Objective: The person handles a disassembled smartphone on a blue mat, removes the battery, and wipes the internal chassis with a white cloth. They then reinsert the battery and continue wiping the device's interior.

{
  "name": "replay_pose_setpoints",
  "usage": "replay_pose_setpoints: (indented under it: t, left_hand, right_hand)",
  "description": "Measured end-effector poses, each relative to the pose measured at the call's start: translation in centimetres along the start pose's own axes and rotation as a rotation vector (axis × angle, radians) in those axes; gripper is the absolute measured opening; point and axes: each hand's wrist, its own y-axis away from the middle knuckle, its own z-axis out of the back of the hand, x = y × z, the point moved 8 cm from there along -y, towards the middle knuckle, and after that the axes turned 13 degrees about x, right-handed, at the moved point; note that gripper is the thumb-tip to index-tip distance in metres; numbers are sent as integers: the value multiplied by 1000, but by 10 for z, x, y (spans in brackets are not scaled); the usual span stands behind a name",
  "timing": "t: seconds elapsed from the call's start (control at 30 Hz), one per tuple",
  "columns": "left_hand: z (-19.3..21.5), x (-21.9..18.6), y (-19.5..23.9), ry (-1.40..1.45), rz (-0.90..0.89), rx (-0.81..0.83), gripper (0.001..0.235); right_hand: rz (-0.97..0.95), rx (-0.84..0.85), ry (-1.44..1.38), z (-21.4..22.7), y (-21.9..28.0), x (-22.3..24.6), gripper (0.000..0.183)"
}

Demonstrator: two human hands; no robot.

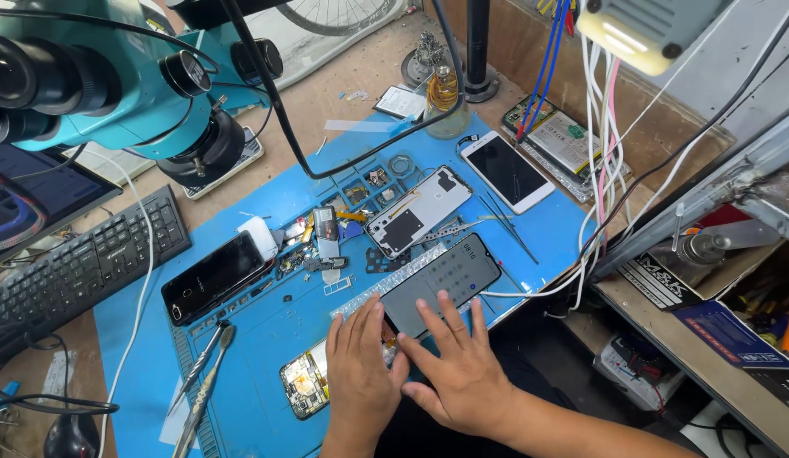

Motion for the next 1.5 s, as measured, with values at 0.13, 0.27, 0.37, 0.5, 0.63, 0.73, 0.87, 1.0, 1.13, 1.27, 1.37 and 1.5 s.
replay_pose_setpoints:
  t: [0.13,0.27,0.37,0.5,0.63,0.73,0.87,1.0,1.13,1.27,1.37,1.5]
  left_hand:
    - [1,-2,-2,-24,-1,-2,75]
    - [0,-2,-2,-17,-3,-14,77]
    - [3,-2,-2,-7,3,-23,76]
    - [4,-3,-3,10,4,-20,75]
    - [5,-2,-2,9,7,-26,76]
    - [7,-3,-2,-6,1,-36,76]
    - [7,-3,-2,-7,-1,-38,75]
    - [9,-4,-3,2,-1,-38,76]
    - [7,-3,-3,3,1,-31,77]
    - [7,-4,-3,-11,3,-35,76]
    - [9,-3,-3,-2,5,-35,78]
    - [4,0,-1,26,8,-19,75]
  right_hand:
    - [9,-14,16,3,2,-2,62]
    - [-1,-40,64,7,2,-10,68]
    - [-39,-81,107,15,0,-25,64]
    - [-132,-109,196,28,-1,-47,62]
    - [-95,-84,220,30,-5,-51,61]
    - [-73,-85,219,33,-5,-49,54]
    - [-45,-88,245,32,4,-47,51]
    - [-69,-48,221,28,17,-50,49]
    - [-36,-42,207,19,29,-50,54]
    - [3,-27,195,6,42,-46,63]
    - [26,-37,186,4,43,-41,68]
    - [43,-15,196,1,32,-32,68]
